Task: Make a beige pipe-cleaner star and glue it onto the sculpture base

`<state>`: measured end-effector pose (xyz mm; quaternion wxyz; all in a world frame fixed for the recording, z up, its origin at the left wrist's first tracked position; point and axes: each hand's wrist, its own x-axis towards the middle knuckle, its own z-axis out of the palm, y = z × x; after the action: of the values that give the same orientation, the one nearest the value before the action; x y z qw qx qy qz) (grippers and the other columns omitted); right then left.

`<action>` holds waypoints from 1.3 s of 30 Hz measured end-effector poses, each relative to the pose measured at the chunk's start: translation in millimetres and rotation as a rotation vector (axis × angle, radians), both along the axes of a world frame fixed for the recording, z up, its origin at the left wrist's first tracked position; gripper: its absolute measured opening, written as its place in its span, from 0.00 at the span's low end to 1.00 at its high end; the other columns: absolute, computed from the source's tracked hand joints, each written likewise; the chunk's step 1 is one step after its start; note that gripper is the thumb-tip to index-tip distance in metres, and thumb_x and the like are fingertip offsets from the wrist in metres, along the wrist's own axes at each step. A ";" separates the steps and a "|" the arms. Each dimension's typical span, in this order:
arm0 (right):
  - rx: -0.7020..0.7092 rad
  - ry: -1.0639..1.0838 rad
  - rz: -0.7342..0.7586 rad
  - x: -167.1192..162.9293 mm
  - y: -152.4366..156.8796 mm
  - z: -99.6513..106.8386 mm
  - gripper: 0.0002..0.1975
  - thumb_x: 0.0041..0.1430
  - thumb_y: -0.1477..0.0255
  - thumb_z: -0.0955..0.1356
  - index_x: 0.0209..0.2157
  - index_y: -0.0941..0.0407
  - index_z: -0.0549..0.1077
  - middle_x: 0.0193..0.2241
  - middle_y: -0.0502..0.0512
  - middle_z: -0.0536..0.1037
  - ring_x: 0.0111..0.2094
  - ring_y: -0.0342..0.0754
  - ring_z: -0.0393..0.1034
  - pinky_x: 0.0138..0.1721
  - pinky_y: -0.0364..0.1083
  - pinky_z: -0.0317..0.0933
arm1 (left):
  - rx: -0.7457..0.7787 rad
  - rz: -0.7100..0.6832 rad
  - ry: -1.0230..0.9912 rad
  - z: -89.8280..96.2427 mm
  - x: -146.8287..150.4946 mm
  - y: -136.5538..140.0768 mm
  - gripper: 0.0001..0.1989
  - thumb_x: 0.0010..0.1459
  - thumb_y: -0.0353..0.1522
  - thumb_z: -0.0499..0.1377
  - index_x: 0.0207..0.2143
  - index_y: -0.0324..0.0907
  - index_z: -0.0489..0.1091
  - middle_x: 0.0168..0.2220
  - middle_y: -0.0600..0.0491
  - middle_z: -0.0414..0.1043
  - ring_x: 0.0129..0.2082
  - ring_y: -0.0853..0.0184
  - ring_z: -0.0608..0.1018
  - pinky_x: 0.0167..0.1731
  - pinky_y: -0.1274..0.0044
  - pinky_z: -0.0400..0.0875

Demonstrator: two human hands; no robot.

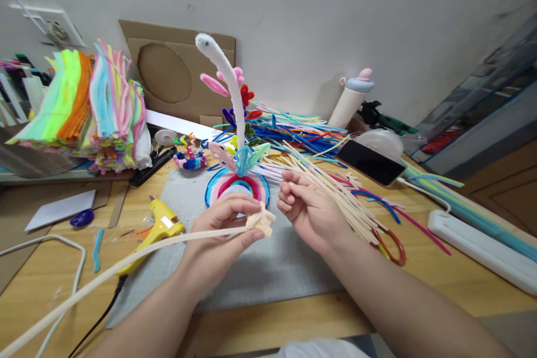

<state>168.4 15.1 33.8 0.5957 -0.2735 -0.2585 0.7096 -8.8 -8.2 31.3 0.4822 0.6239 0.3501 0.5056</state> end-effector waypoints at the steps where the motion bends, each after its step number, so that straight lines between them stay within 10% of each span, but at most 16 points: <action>1: -0.010 0.002 0.018 -0.6 0.4 -1.2 0.06 0.53 0.79 0.67 0.34 0.57 0.70 0.21 0.46 0.67 0.20 0.37 0.55 0.22 0.36 0.53 | -0.026 -0.028 -0.044 -0.3 -1.0 0.2 0.11 0.49 0.27 0.66 0.37 0.47 0.74 0.40 0.54 0.72 0.43 0.68 0.75 0.40 0.81 0.72; 15: 0.059 -0.041 0.169 -3.2 -1.9 -8.3 0.12 0.56 0.69 0.69 0.24 0.56 0.63 0.16 0.43 0.62 0.16 0.36 0.48 0.18 0.35 0.47 | -0.428 -0.241 -0.425 0.6 -5.2 -1.3 0.16 0.40 0.37 0.71 0.34 0.44 0.78 0.35 0.51 0.74 0.32 0.67 0.77 0.32 0.78 0.73; 23: 0.291 -0.354 0.054 -8.6 -18.2 -3.7 0.19 0.52 0.60 0.71 0.45 0.49 0.69 0.38 0.52 0.71 0.35 0.45 0.67 0.37 0.45 0.64 | -0.261 -0.196 -0.332 1.0 -4.4 -0.3 0.13 0.44 0.33 0.69 0.35 0.45 0.77 0.38 0.51 0.74 0.39 0.65 0.76 0.38 0.77 0.73; 30: 0.786 -0.845 0.084 -3.3 -34.1 5.7 0.24 0.56 0.62 0.68 0.54 0.48 0.66 0.53 0.56 0.64 0.56 0.55 0.56 0.56 0.53 0.52 | 0.018 -0.109 -0.089 2.7 -6.8 -0.7 0.12 0.50 0.27 0.65 0.39 0.47 0.74 0.43 0.50 0.71 0.45 0.62 0.74 0.43 0.73 0.73; 39: 0.287 -0.473 0.283 -9.4 -23.6 4.4 0.14 0.54 0.69 0.71 0.44 0.50 0.73 0.40 0.51 0.76 0.39 0.45 0.70 0.41 0.45 0.63 | 0.227 -0.167 0.283 17.3 -16.1 3.6 0.10 0.51 0.28 0.64 0.38 0.44 0.73 0.41 0.48 0.74 0.45 0.61 0.75 0.46 0.71 0.69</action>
<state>158.9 -8.5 38.2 0.4469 -0.3052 -0.5231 0.6584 -24.9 -4.6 48.6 0.3951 0.7660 0.3022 0.4072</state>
